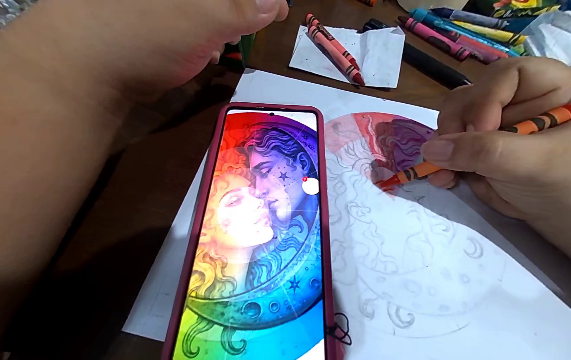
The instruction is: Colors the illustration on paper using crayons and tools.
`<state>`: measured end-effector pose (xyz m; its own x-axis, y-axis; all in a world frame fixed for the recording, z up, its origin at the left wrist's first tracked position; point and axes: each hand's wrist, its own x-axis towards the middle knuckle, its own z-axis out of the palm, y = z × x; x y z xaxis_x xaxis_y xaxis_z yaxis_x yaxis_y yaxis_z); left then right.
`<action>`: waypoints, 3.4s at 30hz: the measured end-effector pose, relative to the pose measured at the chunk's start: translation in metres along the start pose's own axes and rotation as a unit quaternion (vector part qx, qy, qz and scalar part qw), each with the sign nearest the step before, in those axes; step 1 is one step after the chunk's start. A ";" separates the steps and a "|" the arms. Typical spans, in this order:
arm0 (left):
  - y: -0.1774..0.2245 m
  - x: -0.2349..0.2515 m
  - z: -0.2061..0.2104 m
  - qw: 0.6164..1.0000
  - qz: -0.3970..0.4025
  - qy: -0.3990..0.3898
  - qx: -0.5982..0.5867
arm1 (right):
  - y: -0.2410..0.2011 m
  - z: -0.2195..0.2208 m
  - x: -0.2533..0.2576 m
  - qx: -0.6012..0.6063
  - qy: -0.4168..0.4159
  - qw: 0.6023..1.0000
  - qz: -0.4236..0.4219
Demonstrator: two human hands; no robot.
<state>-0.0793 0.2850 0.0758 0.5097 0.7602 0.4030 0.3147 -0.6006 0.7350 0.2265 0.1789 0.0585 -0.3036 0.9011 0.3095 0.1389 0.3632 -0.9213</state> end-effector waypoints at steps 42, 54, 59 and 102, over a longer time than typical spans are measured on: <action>-0.001 -0.001 -0.001 1.000 -0.016 -0.011 0.011 | 0.000 0.001 0.000 -0.007 0.004 1.000 0.001; -0.001 0.000 0.000 1.000 -0.008 -0.010 0.003 | 0.003 -0.001 0.002 0.014 0.007 1.000 -0.005; -0.002 -0.001 -0.001 1.000 -0.015 -0.013 0.007 | 0.000 0.001 0.001 -0.003 0.003 1.000 0.006; -0.008 0.000 -0.006 0.999 -0.017 -0.020 0.020 | -0.002 0.000 0.001 -0.014 0.022 0.999 0.022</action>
<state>-0.0865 0.2912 0.0727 0.5299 0.7699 0.3555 0.3641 -0.5851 0.7246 0.2257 0.1789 0.0603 -0.2554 0.9254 0.2801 0.1766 0.3295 -0.9275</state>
